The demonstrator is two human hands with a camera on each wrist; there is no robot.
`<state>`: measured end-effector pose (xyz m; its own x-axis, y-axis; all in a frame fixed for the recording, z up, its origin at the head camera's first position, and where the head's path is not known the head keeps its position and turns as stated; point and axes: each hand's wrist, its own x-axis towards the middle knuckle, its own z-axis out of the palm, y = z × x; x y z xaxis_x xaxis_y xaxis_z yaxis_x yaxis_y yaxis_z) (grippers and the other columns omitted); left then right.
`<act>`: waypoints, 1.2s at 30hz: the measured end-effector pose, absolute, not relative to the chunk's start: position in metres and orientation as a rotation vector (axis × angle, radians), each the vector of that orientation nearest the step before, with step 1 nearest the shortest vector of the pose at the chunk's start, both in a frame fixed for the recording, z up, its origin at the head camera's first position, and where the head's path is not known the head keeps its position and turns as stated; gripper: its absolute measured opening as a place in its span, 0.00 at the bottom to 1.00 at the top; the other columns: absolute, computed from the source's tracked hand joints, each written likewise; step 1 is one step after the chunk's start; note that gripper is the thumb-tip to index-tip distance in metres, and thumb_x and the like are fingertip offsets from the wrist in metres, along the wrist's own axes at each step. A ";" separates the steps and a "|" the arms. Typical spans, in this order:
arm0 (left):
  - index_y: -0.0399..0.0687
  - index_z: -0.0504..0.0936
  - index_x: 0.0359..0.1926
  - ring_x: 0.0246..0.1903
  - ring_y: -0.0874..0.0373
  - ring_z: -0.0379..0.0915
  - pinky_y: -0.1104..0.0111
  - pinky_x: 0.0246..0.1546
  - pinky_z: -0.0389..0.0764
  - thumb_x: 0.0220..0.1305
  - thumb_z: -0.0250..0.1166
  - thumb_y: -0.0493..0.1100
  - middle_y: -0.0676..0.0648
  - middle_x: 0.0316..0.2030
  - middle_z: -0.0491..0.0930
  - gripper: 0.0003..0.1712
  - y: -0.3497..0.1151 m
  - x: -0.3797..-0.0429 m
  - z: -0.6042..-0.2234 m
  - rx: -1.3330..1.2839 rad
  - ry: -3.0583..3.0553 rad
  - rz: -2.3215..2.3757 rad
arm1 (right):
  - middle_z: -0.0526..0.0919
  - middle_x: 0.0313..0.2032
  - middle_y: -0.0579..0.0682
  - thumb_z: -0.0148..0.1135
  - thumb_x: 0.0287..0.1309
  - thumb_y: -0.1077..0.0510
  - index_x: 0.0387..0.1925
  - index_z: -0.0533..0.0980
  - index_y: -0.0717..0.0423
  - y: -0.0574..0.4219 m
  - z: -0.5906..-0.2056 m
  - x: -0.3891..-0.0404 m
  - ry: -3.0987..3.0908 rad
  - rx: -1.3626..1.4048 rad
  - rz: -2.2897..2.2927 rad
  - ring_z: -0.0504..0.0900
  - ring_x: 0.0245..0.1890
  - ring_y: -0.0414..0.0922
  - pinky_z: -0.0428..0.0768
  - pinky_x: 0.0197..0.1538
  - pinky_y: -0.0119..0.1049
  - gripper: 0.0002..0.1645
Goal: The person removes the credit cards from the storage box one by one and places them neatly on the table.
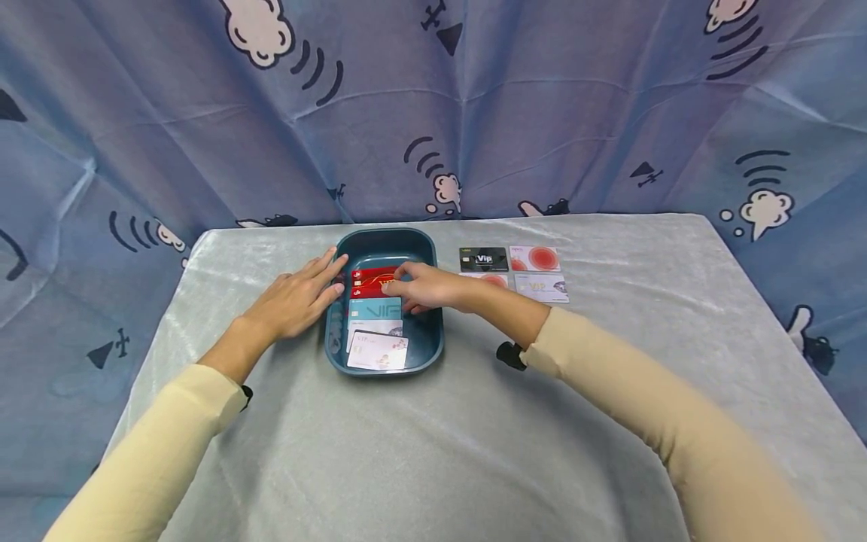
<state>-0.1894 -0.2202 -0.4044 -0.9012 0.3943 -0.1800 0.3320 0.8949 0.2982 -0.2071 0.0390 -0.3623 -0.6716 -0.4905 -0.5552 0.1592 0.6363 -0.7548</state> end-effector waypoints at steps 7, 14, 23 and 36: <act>0.57 0.46 0.80 0.76 0.44 0.42 0.34 0.66 0.54 0.78 0.43 0.58 0.47 0.79 0.40 0.36 -0.220 -0.189 -0.404 0.548 2.825 0.391 | 0.73 0.59 0.62 0.55 0.71 0.46 0.69 0.58 0.59 0.032 -0.364 -0.207 2.098 -0.258 -1.004 0.78 0.53 0.54 0.77 0.59 0.42 0.35; 0.56 0.46 0.80 0.76 0.44 0.43 0.35 0.65 0.55 0.78 0.44 0.58 0.47 0.79 0.40 0.36 -0.220 -0.189 -0.405 0.556 2.826 0.395 | 0.73 0.51 0.59 0.57 0.69 0.45 0.71 0.54 0.62 0.026 -0.368 -0.205 2.155 -0.271 -0.956 0.75 0.48 0.53 0.79 0.55 0.44 0.40; 0.55 0.47 0.80 0.76 0.44 0.43 0.36 0.65 0.56 0.79 0.43 0.58 0.47 0.79 0.41 0.36 -0.219 -0.189 -0.405 0.564 2.834 0.398 | 0.72 0.48 0.58 0.57 0.69 0.46 0.74 0.50 0.63 0.022 -0.368 -0.205 2.165 -0.245 -0.987 0.75 0.41 0.54 0.78 0.54 0.47 0.44; 0.55 0.46 0.80 0.76 0.43 0.43 0.35 0.65 0.56 0.78 0.44 0.58 0.46 0.79 0.40 0.36 -0.219 -0.189 -0.403 0.554 2.825 0.391 | 0.70 0.58 0.59 0.56 0.70 0.48 0.75 0.49 0.62 0.021 -0.370 -0.208 2.125 -0.197 -1.059 0.76 0.53 0.56 0.78 0.58 0.46 0.43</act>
